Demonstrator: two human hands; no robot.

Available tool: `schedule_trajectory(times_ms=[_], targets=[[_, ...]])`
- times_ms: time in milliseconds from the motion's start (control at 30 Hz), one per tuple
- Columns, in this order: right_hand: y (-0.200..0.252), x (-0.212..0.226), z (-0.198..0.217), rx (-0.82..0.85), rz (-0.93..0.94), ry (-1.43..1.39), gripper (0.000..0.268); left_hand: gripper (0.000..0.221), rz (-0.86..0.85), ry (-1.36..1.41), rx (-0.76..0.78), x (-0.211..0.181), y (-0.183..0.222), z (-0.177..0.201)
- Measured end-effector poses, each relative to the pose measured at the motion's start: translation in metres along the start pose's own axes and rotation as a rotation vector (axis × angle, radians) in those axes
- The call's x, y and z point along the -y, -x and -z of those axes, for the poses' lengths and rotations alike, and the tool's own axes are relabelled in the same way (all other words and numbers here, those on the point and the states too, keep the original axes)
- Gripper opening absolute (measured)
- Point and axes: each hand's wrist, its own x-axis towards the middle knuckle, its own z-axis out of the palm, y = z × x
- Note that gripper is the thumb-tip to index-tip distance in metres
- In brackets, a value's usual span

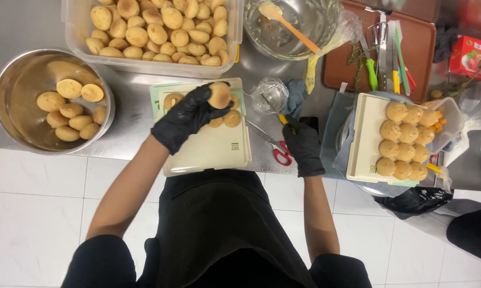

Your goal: Filling cream puff pastries using a piping bag and arranging them on a tray.

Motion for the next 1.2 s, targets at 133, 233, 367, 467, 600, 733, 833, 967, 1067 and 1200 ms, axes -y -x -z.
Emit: schedule_trajectory(times_ms=[133,233,367,467,600,733,833,967,1067,1200], targets=[[-0.018,-0.003,-0.014,0.059,0.267,0.127,0.031,0.042,0.058,0.178,0.013,0.045,-0.026,-0.013],[-0.023,-0.006,-0.011,0.145,0.001,-0.21,0.03,0.034,0.084,0.295,-0.12,0.063,-0.036,-0.006],[-0.01,0.009,0.01,0.152,-0.486,-0.438,0.026,0.025,0.021,0.327,-0.236,0.082,-0.052,0.032],[0.006,-0.028,0.012,0.115,-0.494,-0.68,0.025,0.027,0.002,0.228,-0.31,0.083,-0.047,0.024],[0.046,-0.015,0.029,0.091,-0.552,-0.55,0.029,0.026,0.002,0.165,-0.201,0.092,-0.053,0.021],[0.079,-0.047,0.016,0.018,-0.29,-0.652,0.032,0.031,0.038,0.05,-0.181,0.102,-0.068,0.006],[0.1,-0.025,0.004,-0.07,-0.122,-0.618,0.038,0.035,0.067,0.005,-0.125,0.102,-0.071,-0.02],[0.117,-0.013,-0.01,-0.191,0.074,-0.369,0.044,0.038,0.064,-0.033,-0.092,0.109,-0.084,-0.026],[0.118,-0.002,-0.008,-0.26,0.232,-0.066,0.048,0.037,0.095,-0.05,-0.078,0.11,-0.083,-0.025],[0.114,-0.013,-0.011,-0.27,0.235,-0.069,0.047,0.037,0.12,-0.109,-0.096,0.106,-0.077,-0.035]])
